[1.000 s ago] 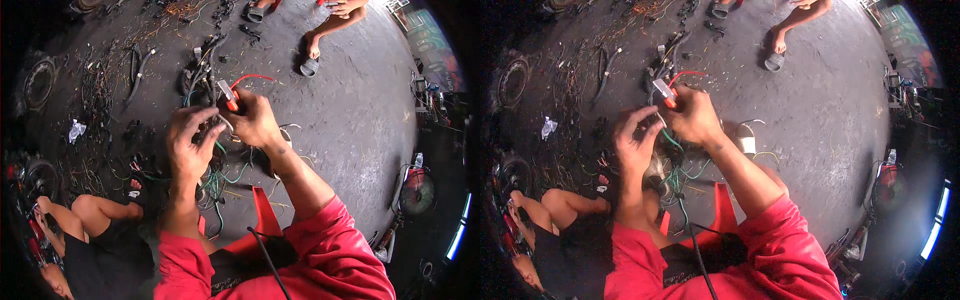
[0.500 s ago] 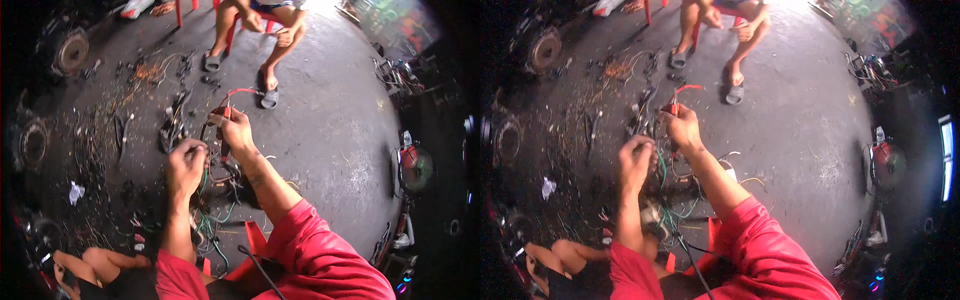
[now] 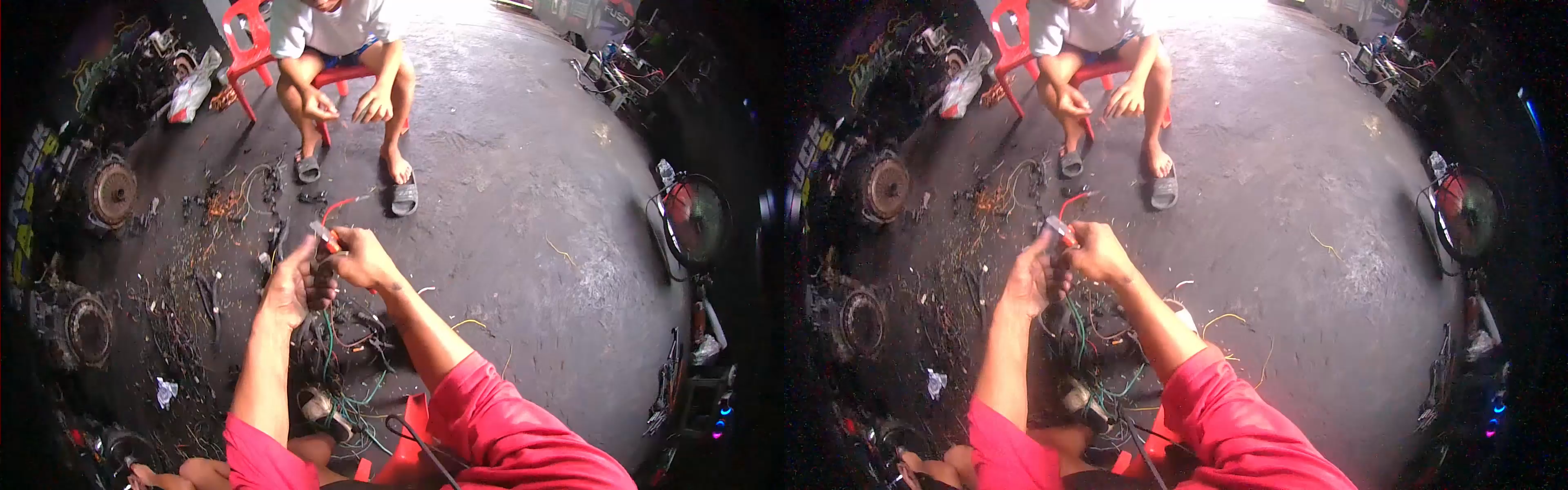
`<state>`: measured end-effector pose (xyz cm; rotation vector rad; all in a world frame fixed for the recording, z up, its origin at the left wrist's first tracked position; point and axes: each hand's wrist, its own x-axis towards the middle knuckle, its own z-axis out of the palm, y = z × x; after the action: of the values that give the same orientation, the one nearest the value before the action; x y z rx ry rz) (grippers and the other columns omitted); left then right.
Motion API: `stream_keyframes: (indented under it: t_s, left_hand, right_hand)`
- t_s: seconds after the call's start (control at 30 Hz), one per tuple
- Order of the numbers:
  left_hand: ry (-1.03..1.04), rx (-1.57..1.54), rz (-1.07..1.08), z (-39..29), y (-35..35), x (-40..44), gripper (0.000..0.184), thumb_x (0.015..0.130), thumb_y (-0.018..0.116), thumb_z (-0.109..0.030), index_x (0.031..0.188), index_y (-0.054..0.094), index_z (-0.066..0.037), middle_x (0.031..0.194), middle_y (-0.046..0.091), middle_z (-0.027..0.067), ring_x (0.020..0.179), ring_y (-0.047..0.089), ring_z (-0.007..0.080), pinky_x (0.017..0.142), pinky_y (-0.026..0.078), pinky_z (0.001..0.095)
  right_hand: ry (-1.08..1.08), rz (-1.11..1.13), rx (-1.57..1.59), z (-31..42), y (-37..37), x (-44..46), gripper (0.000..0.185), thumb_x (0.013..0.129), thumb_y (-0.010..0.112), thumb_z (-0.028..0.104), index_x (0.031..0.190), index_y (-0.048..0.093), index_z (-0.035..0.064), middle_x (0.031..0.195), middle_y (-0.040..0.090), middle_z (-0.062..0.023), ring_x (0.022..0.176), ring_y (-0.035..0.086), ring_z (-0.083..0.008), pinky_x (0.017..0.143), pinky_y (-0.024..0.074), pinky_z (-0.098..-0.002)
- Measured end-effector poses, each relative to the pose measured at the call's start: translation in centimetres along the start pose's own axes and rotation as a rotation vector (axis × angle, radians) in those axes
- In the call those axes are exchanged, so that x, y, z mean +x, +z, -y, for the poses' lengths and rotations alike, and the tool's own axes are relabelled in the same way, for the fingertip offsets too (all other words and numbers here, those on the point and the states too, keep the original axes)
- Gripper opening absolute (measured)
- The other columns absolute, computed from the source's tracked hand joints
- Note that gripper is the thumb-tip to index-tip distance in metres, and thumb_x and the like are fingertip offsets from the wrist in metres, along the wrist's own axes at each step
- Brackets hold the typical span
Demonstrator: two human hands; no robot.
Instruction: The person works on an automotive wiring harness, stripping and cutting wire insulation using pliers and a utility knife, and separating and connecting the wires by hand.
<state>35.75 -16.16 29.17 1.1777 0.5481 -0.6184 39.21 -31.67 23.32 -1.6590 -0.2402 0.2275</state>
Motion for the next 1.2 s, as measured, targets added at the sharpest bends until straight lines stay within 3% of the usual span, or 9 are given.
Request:
stream_keyframes:
  t_s: [0.2,0.43,0.53,0.63,0.83,0.9,0.97,1.0,1.2]
  left_hand:
    - [0.032,0.277,-0.107,0.2,1.6,-0.1,0.039,0.077,0.077,-0.045,0.088,0.065,-0.010,0.069,0.063,0.0022,0.058,0.059,0.0120,0.052,0.045,0.0250]
    - [-0.036,0.224,-0.102,0.3,1.3,-0.6,0.015,0.079,0.067,-0.021,0.088,0.064,-0.009,0.074,0.066,0.0053,0.066,0.063,0.0172,0.060,0.049,0.0290]
    - [0.151,0.062,0.097,-1.5,0.3,1.0,0.017,0.087,0.059,-0.020,0.093,0.064,-0.005,0.082,0.067,0.0068,0.070,0.064,0.0167,0.064,0.050,0.0284]
    - [0.280,-0.048,-0.051,-4.5,-0.7,2.6,0.015,0.088,0.059,-0.006,0.098,0.061,0.004,0.091,0.068,0.0093,0.083,0.066,0.0177,0.078,0.056,0.0270]
    - [0.377,-0.151,-0.163,-6.7,-0.5,4.4,0.011,0.089,0.057,-0.002,0.097,0.060,0.006,0.092,0.067,0.0130,0.086,0.067,0.0192,0.079,0.057,0.0277]
    - [0.379,-0.227,-0.195,-6.6,-0.1,5.0,0.012,0.089,0.057,-0.002,0.097,0.060,0.006,0.092,0.067,0.0136,0.086,0.067,0.0198,0.082,0.057,0.0287]
    - [0.366,-0.220,-0.173,-6.2,-0.7,6.2,0.013,0.088,0.057,-0.003,0.095,0.061,0.007,0.091,0.068,0.0143,0.084,0.068,0.0210,0.079,0.058,0.0291]
    - [0.357,-0.210,-0.154,-6.1,-1.1,6.8,0.014,0.086,0.057,-0.004,0.094,0.061,0.007,0.090,0.068,0.0151,0.082,0.069,0.0222,0.075,0.059,0.0295]
    - [0.262,-0.137,-0.038,-5.3,-2.1,7.6,0.013,0.082,0.061,-0.007,0.090,0.064,0.003,0.080,0.069,0.0108,0.075,0.069,0.0199,0.072,0.056,0.0293]
  right_hand:
    - [-0.099,0.026,-0.026,-1.4,-1.3,0.2,0.020,0.070,0.066,0.014,0.083,0.061,-0.0002,0.069,0.061,-0.0169,0.065,0.055,-0.0174,0.066,0.0483,-0.0376]
    - [0.270,-0.033,0.312,1.7,-1.9,-0.6,0.027,0.079,0.075,0.022,0.093,0.066,0.0011,0.078,0.068,-0.0062,0.071,0.060,-0.0136,0.068,0.0491,-0.0310]
    - [0.231,-0.142,0.431,-0.2,-0.5,0.4,0.034,0.079,0.076,0.024,0.100,0.064,0.0002,0.083,0.067,-0.0055,0.073,0.059,-0.0131,0.069,0.0486,-0.0298]
    - [0.271,-0.141,0.370,0.1,-0.4,0.1,0.037,0.078,0.077,0.028,0.097,0.063,0.0001,0.085,0.067,-0.0082,0.076,0.060,-0.0149,0.071,0.0483,-0.0319]
    - [0.270,0.039,0.043,1.0,-1.2,-0.7,0.036,0.076,0.074,0.027,0.094,0.063,-0.0016,0.088,0.068,-0.0142,0.080,0.063,-0.0202,0.077,0.0492,-0.0359]
    - [0.231,0.059,-0.054,1.4,-1.2,-0.8,0.041,0.075,0.070,0.022,0.109,0.062,0.0004,0.091,0.069,-0.0167,0.084,0.066,-0.0241,0.081,0.0496,-0.0370]
    - [-0.020,0.033,0.084,2.3,-1.4,-1.5,0.056,0.074,0.069,0.021,0.127,0.056,0.0074,0.098,0.069,-0.0195,0.092,0.067,-0.0274,0.086,0.0491,-0.0367]
    - [-0.050,0.031,0.074,2.9,-1.7,-1.5,0.071,0.073,0.064,0.016,0.142,0.045,0.0156,0.107,0.067,-0.0219,0.100,0.066,-0.0299,0.090,0.0481,-0.0361]
    - [0.018,0.019,0.159,1.8,-2.2,-0.7,0.076,0.072,0.055,0.011,0.147,0.040,0.0179,0.113,0.065,-0.0243,0.106,0.064,-0.0290,0.093,0.0466,-0.0351]
